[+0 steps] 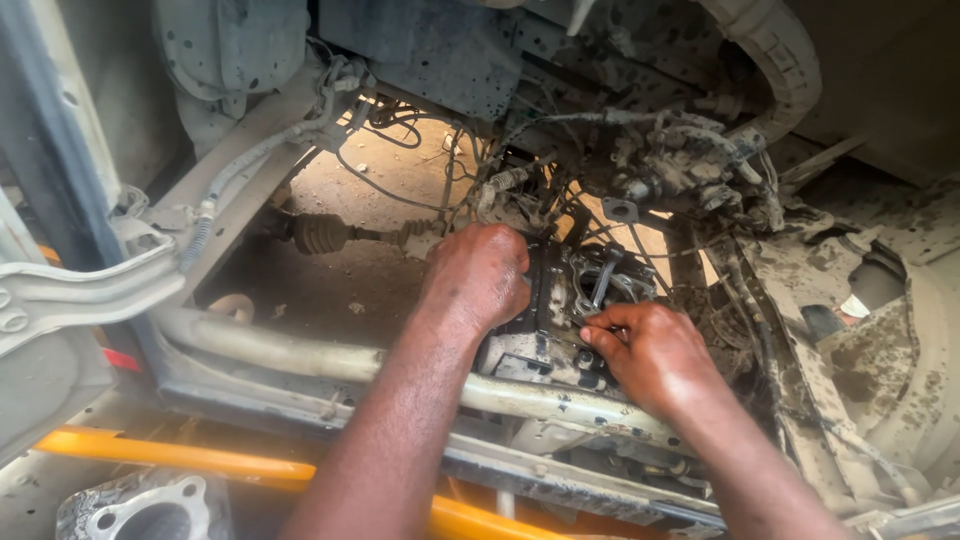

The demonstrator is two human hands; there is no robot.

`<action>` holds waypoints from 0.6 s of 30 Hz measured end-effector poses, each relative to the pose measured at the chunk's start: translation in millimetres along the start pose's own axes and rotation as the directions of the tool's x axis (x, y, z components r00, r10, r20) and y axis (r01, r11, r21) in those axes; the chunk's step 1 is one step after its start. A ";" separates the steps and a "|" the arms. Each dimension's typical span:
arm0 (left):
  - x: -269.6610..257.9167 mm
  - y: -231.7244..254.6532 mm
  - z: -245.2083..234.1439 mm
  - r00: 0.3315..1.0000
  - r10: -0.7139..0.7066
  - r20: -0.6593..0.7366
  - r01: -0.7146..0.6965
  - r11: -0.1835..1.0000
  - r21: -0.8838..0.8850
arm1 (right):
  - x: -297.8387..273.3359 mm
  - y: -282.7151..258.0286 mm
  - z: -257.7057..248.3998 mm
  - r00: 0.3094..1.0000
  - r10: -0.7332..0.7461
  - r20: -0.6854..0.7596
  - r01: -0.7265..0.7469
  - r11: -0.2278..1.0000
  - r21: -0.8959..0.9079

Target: Cleaning and repairing components within a vehicle engine bay.

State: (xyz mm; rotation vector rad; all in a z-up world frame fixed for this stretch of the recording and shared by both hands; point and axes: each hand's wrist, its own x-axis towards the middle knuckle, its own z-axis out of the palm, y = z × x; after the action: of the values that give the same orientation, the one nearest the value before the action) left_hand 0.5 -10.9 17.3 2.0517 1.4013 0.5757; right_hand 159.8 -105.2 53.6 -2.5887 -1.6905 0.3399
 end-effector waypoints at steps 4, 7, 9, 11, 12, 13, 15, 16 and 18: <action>0.1 0.1 2.4 1.000 -0.016 -0.024 0.015 0.999 -0.049 | 3.7 3.0 6.0 0.999 0.000 -0.039 -0.001 0.999 -0.037; -1.2 3.8 1.0 1.000 0.001 -0.014 -0.001 0.999 0.033 | 1.9 -5.1 5.8 0.999 0.015 -0.032 -0.017 0.998 -0.068; -1.1 2.5 2.8 1.000 0.010 -0.025 -0.009 1.000 0.028 | -5.4 -11.7 1.4 0.999 0.016 -0.037 -0.018 0.998 -0.056; 1.1 1.5 9.0 0.999 0.025 -0.036 -0.024 0.999 0.023 | -15.2 -15.8 -6.8 0.999 0.022 -0.046 -0.024 0.999 -0.044; 4.3 -1.6 10.9 0.999 0.012 -0.041 -0.012 1.000 0.001 | -18.9 -20.6 -12.9 0.995 0.087 0.048 -0.086 0.996 -0.027; 7.4 -5.4 12.4 0.999 -0.001 -0.046 0.000 1.000 -0.022 | -22.8 -25.9 -18.7 0.979 0.148 0.142 -0.147 0.989 -0.017; 4.4 -7.1 8.9 0.999 0.005 -0.041 -0.005 1.000 0.011 | -4.0 -7.6 -0.3 0.998 -0.032 0.056 0.033 0.999 -0.028; 4.1 -5.4 8.5 0.999 0.028 -0.030 -0.027 0.999 0.042 | 5.3 3.7 8.0 0.979 -0.198 -0.036 0.196 0.979 -0.053; -0.1 -3.2 4.0 0.999 0.020 -0.035 -0.019 0.999 0.031 | 9.7 3.7 7.5 0.969 -0.238 -0.062 0.236 0.971 -0.036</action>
State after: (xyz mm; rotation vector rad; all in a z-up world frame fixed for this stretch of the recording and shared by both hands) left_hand 0.8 -10.9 12.2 2.0912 1.4197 0.6046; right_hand 165.4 -98.7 44.1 -2.3511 -1.9664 0.2197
